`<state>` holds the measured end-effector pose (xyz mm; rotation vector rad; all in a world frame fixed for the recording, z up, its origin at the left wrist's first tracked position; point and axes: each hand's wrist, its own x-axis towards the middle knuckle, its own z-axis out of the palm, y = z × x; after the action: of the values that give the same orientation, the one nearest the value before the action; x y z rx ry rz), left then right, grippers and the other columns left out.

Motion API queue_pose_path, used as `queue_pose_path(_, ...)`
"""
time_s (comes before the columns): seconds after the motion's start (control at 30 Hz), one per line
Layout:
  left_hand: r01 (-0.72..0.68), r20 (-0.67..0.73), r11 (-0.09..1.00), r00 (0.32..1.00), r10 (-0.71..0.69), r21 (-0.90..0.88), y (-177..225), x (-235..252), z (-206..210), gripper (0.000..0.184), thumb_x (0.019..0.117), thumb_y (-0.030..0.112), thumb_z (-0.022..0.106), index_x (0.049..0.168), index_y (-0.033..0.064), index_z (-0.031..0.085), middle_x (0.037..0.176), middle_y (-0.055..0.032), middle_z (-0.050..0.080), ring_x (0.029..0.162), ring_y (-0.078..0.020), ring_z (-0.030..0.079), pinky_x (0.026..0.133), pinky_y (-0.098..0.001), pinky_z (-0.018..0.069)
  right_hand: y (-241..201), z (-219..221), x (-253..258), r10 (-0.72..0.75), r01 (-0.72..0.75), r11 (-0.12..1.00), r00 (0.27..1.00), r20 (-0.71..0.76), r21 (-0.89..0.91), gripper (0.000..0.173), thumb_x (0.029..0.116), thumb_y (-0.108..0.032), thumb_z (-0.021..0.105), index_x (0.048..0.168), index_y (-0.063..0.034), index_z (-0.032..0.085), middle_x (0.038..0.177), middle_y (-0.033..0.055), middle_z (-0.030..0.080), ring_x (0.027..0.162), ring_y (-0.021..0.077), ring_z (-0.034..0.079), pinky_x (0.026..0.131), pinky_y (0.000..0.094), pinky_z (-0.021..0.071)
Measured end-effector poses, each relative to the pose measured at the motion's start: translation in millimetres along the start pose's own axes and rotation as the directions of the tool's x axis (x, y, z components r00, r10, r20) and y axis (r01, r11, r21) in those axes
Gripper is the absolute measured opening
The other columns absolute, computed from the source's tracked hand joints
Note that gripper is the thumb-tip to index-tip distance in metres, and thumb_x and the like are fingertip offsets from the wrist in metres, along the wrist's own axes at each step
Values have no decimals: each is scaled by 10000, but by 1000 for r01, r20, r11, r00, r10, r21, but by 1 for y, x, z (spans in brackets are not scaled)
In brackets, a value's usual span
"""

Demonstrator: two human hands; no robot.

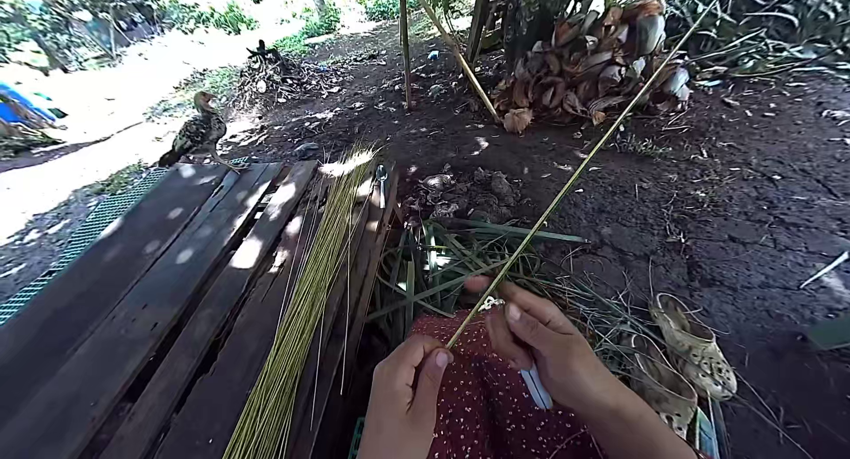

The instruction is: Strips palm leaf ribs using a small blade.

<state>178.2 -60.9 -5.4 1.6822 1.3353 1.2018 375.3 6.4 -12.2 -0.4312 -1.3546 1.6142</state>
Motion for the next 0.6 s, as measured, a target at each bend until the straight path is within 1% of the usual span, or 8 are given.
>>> queue_pose_path(0.07,-36,-30,999,999,34,-39,-1,1,6,257,1063,157,461,940,30,648,778,83,556,657,93,470,592,-73,392,1,5,-4,88,-77,994,985,145,-75,423,1082,-247,421,1440,-48,529,712,-166,512,563,-99,420,520,86,365)
queue_pose_path(0.13,-70,-48,995,997,67,-65,1,1,13,281,1069,158,442,903,35,633,798,77,575,708,96,505,629,-82,419,7,11,-8,109,-83,988,973,204,-134,407,1085,-227,444,1425,-26,545,798,-145,571,589,-118,420,539,70,374)
queue_pose_path(0.23,-123,-65,991,991,119,-60,4,1,20,301,1069,151,434,888,10,628,836,37,632,801,82,574,710,-94,470,16,16,-12,-1,32,984,985,170,-178,384,1081,-191,464,1381,19,583,755,-124,563,592,-127,414,549,59,367)
queue_pose_path(0.33,-148,-82,988,986,145,-35,8,1,23,302,1074,172,448,878,14,614,743,54,561,696,87,515,644,-80,427,16,16,-14,-131,159,957,983,126,-242,375,1076,-187,484,1339,46,615,938,-59,695,636,-154,436,580,43,391)
queue_pose_path(0.4,-157,-73,988,985,157,1,10,0,20,326,1087,210,443,886,20,615,733,47,558,684,86,506,637,-75,419,12,10,-10,-222,234,922,972,74,-307,339,1093,-254,463,1186,-15,684,878,-94,674,635,-163,444,582,42,394)
queue_pose_path(0.5,-147,-63,989,987,149,28,11,-6,12,328,1085,208,439,886,19,618,727,51,555,676,94,492,629,-67,401,-4,-18,1,-296,229,911,942,-157,-343,276,1080,-293,470,987,-182,704,629,-191,482,564,-99,440,557,98,398)
queue_pose_path(0.53,-138,-54,990,989,139,29,10,-8,10,323,1083,201,443,883,16,616,722,50,550,669,95,486,625,-65,399,-9,-28,5,-298,218,927,921,-250,-304,260,1071,-273,484,1024,-185,725,596,-191,488,546,-72,464,556,120,418)
queue_pose_path(0.6,-120,-44,992,992,121,31,9,-10,8,310,1077,183,448,880,10,614,708,46,541,654,90,478,615,-68,392,-15,-38,8,-251,184,959,903,-348,-216,309,1077,-224,442,1205,-149,713,578,-170,512,527,-47,488,563,135,448)
